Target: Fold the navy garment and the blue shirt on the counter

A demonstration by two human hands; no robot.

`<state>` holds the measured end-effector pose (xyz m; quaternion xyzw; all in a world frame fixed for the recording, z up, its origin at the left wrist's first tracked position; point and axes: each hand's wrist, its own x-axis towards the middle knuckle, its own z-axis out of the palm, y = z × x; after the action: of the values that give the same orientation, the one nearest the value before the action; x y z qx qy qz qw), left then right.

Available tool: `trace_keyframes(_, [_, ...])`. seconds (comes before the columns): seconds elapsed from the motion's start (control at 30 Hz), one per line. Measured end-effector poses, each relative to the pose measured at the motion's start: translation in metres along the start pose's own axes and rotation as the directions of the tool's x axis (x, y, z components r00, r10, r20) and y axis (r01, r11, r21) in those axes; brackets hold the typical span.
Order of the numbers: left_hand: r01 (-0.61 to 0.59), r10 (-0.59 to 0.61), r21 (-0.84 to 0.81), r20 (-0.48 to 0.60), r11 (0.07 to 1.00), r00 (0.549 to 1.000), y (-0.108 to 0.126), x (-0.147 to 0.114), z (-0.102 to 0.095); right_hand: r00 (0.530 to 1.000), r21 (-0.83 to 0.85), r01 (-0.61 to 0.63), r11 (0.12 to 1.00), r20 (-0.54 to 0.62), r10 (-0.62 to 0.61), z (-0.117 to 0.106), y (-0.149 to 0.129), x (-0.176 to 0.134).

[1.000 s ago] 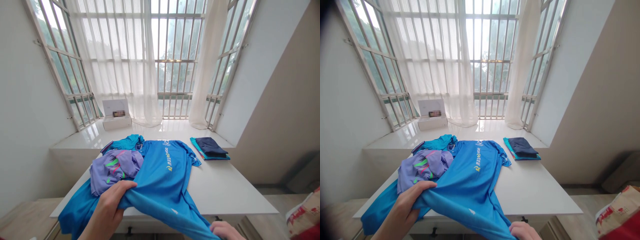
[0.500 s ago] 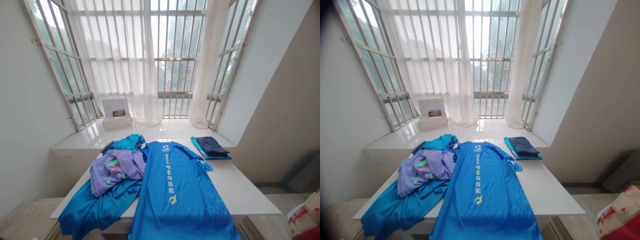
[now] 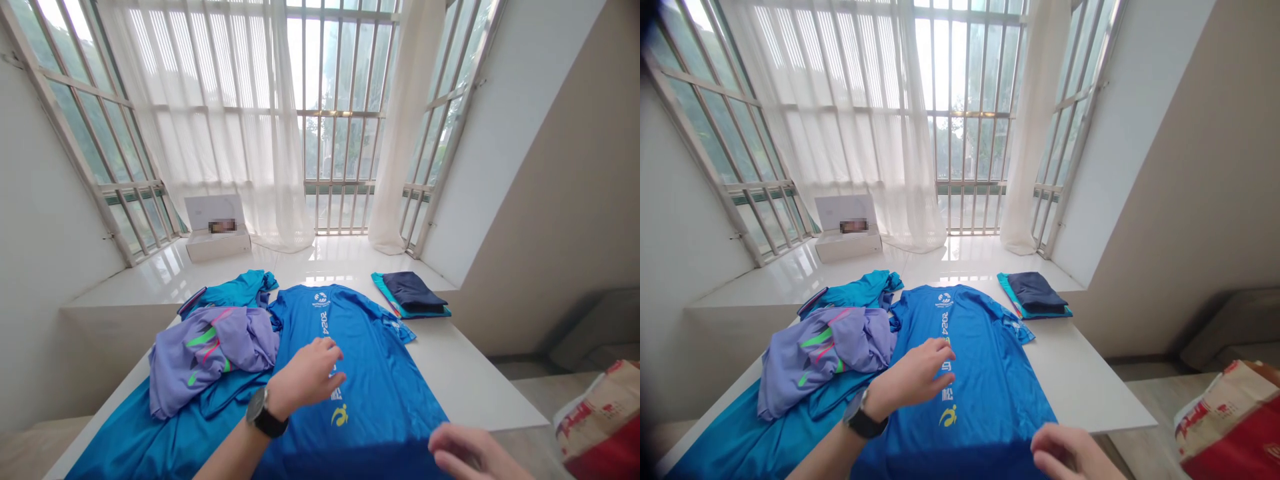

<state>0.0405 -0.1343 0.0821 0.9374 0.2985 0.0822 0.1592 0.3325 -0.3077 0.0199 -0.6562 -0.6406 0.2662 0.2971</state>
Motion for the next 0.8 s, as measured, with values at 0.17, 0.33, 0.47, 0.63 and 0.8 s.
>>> trace_keyframes(0.17, [0.163, -0.156, 0.138, -0.056, 0.977, 0.986, -0.033, 0.094, 0.048, 0.883, -0.271, -0.371, 0.888, -0.399, 0.247, -0.031, 0.032, 0.114])
trace_keyframes(0.33, [0.146, -0.122, 0.158, -0.149, 0.977, 0.981, -0.044, 0.129, 0.071, 0.886, -0.328, -0.391, 0.86, -0.387, 0.255, -0.024, 0.052, 0.171])
trace_keyframes(0.47, [0.061, -0.042, 0.105, -0.174, 0.993, 0.984, -0.053, 0.156, 0.078, 0.864, -0.266, -0.378, 0.887, -0.446, 0.234, -0.037, 0.046, 0.194])
trace_keyframes(0.63, [0.004, -0.004, -0.001, -0.078, 1.0, 0.997, -0.06, 0.204, 0.094, 0.791, -0.254, -0.369, 0.894, -0.591, 0.158, -0.074, 0.025, 0.247])
trace_keyframes(0.8, [0.067, -0.095, -0.424, -0.044, 0.903, 0.994, -0.059, 0.251, 0.1, 0.831, -0.3, -0.275, 0.914, -0.552, 0.069, -0.091, 0.0, 0.299])
